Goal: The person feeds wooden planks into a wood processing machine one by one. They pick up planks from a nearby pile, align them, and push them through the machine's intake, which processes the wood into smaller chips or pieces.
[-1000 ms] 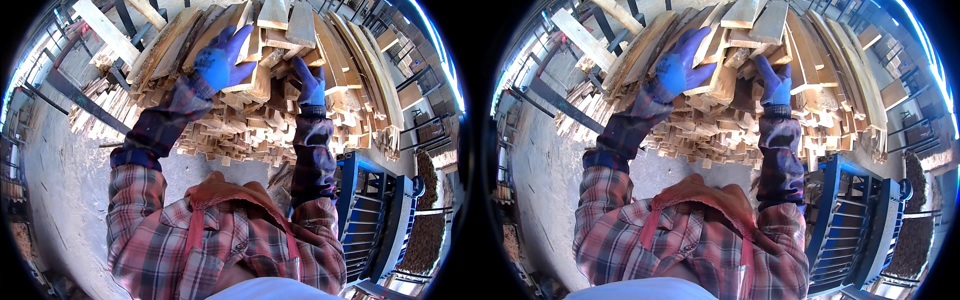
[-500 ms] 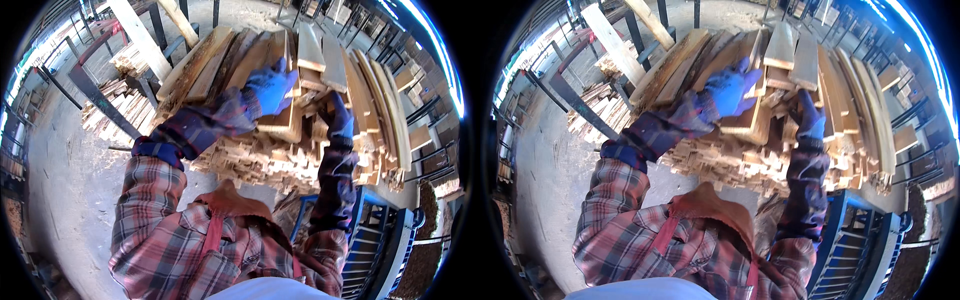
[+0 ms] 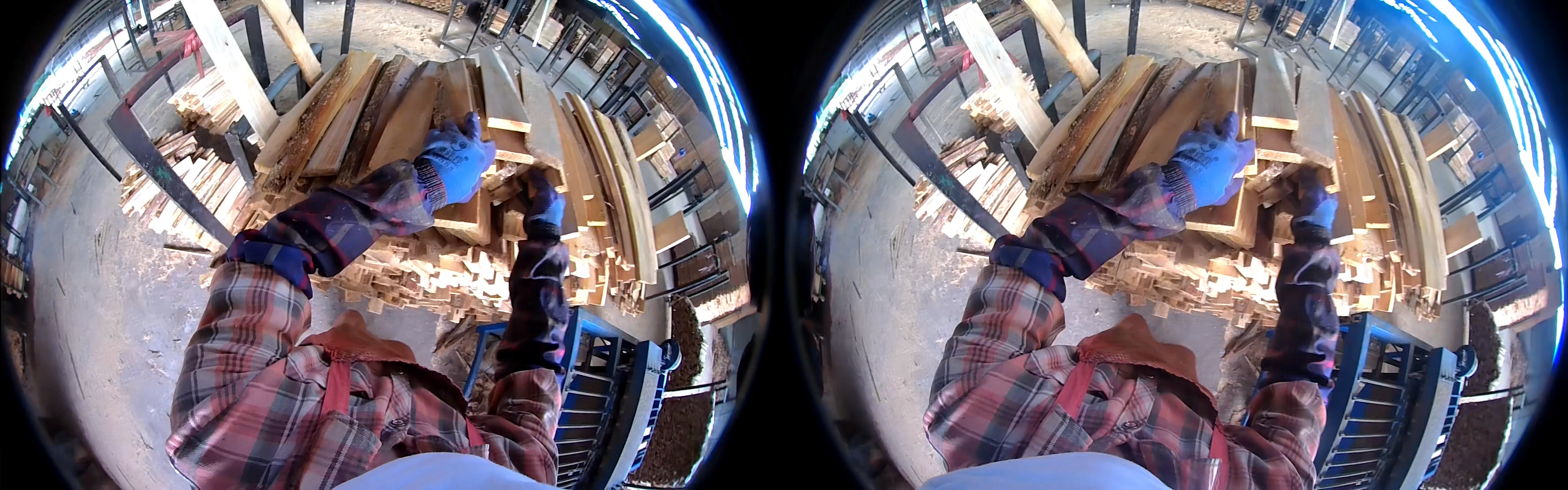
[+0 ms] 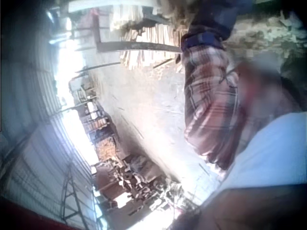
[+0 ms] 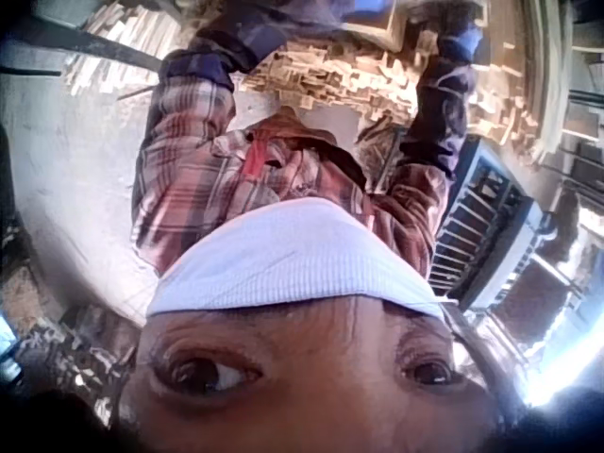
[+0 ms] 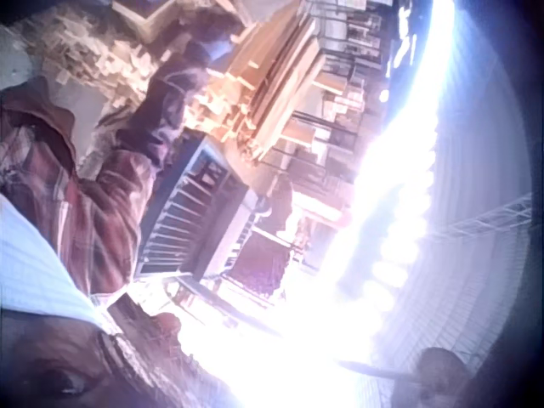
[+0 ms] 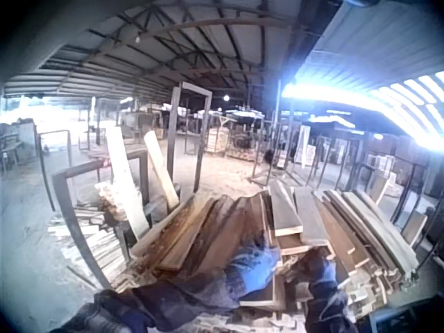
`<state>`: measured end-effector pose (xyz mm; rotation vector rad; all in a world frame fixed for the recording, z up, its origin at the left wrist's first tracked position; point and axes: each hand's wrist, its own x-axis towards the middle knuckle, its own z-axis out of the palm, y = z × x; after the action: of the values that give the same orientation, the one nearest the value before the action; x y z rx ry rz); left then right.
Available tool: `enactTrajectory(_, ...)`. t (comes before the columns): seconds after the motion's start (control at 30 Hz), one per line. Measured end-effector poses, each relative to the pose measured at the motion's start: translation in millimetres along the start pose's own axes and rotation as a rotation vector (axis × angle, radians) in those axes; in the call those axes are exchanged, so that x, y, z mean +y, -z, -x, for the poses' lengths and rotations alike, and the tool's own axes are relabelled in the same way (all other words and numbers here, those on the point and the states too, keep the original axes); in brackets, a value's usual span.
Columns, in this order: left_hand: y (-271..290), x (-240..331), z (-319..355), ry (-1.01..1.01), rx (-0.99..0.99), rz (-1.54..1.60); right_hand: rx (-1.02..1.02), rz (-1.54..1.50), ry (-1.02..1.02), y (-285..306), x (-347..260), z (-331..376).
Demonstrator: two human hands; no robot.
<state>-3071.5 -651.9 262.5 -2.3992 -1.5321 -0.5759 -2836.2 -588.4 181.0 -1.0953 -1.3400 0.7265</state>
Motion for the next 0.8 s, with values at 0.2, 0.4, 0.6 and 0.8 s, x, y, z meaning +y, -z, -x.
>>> enactTrajectory(0.2,6,19,20,0.008,-0.008,-0.004,-0.074,0.801,0.656,11,-20,26)
enactTrajectory(0.4,4,6,47,-0.066,0.051,0.018,-0.256,0.394,0.458,19,-10,26)
enactTrajectory(0.6,73,25,66,0.180,-0.144,0.610,-0.201,-0.229,-0.136,31,-13,34)
enactTrajectory(0.8,55,60,-48,-0.107,-0.210,-0.115,0.073,-0.436,-0.212,15,-6,39)
